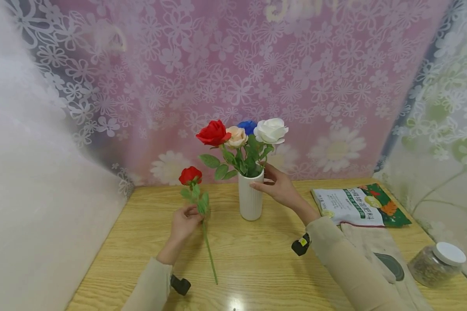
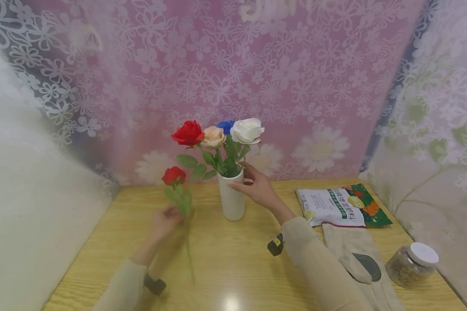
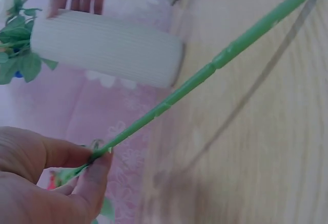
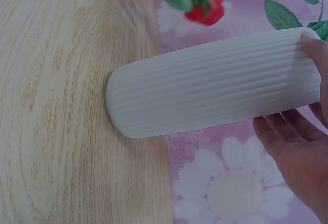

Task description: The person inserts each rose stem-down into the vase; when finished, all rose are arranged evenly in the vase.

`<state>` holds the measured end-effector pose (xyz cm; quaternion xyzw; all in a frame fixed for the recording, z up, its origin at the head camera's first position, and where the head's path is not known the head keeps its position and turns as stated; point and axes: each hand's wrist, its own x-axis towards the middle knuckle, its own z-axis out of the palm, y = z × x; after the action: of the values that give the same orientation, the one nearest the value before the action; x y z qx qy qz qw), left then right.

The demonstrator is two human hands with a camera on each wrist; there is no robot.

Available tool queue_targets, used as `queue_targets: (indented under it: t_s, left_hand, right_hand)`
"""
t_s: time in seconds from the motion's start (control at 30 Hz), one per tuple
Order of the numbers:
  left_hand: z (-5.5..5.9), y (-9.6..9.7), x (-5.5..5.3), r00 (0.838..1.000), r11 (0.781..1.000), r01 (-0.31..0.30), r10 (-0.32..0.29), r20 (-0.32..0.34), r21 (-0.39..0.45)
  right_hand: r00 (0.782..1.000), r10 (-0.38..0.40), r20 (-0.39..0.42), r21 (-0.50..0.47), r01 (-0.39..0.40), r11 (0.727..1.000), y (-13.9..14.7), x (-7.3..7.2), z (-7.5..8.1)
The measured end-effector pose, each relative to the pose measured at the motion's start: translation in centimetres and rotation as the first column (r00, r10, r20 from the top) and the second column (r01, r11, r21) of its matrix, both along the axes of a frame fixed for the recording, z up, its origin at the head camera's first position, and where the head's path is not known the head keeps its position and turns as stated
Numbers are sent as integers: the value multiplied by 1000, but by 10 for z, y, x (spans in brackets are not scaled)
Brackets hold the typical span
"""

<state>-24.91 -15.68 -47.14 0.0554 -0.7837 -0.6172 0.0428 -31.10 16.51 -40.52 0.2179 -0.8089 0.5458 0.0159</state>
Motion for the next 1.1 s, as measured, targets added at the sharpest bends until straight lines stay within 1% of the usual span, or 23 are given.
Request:
queue_targets:
  t_s: [0.1,0.17,0.23,0.33,0.47,0.57,0.63,0.77,0.93,1.03,1.1]
  left_hand:
    - [8,-1,1,999,996,-17,21,-39,92]
    - [14,-2,1,996,991,-39,48,-70,131]
    - [20,-2,1,992,984,-45,65,-111,171]
    - [31,-1,2,980,977,-42,80,-180,209]
    - [44,1,2,957,964,-38,111,-269,262]
    - [52,3,1,927,949,-30,144,-347,313]
    - [56,4,1,902,939,-13,159,-401,344]
    - [67,5,2,844,917,28,191,-500,398]
    - [86,6,6,766,876,99,235,-598,472]
    - [97,6,9,735,857,133,251,-629,497]
    - [103,7,10,722,849,144,261,-641,508]
  right_hand:
    - [1000,0,5,-3,0,1000,0,-1,0]
    - [1000,-1,6,-1,1,1000,0,-1,-1]
    - [1000,-2,7,3,2,1000,0,-1,-1]
    - [1000,-3,10,7,3,1000,0,-1,0]
    - [1000,-4,6,5,4,1000,0,0,1]
    - [1000,-1,-4,7,1,1000,1,0,1]
    - [1000,1,-7,6,-1,1000,1,0,0]
    - [1000,1,-4,4,-1,1000,0,1,0]
    - [1000,-5,3,5,5,1000,0,2,1]
    - [1000,-8,5,3,8,1000,0,2,2]
    - [1000,-10,7,2,10,1000,0,2,2]
